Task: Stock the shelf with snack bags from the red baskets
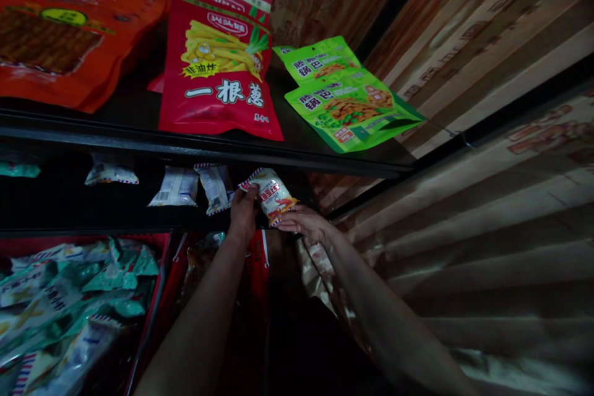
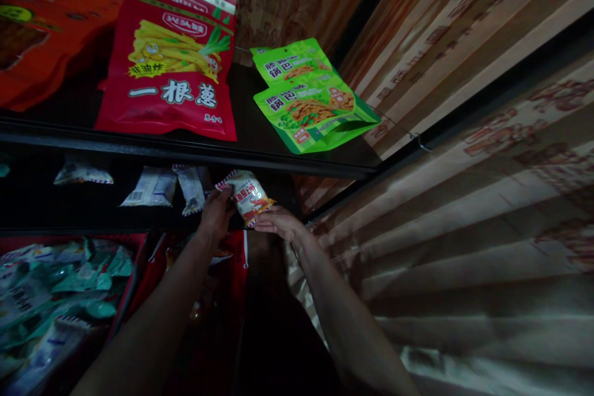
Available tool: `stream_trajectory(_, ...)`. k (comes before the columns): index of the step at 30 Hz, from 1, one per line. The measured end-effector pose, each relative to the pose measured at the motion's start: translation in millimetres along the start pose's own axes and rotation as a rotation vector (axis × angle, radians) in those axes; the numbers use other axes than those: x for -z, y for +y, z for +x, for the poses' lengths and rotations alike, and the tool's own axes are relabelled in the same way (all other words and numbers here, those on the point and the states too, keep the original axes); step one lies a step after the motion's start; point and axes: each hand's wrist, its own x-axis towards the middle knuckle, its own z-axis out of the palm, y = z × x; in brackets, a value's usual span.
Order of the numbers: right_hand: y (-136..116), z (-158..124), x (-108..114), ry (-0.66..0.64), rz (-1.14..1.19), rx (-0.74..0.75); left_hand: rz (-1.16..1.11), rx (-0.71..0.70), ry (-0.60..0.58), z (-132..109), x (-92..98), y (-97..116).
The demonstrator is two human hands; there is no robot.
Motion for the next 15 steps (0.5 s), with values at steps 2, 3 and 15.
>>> stream_trajectory(2, 2.3, 1.9, -1.7, -0.042, -0.043, -0.02, 0.018, -0.008, -0.012, 1.8, 0.8, -1.9)
stream_trajectory(3, 2.6, 2.6, -2.4, -0.066, -0.064, -0.031, 0.024, -0.011, -0.007, 2.7, 1.2, -3.3)
stream_trajectory(15, -11.8, -3.0, 12.8, -0.15, -0.129, 0.173, 0.128, -0.144, 0.023, 13.4, 7.1, -10.6)
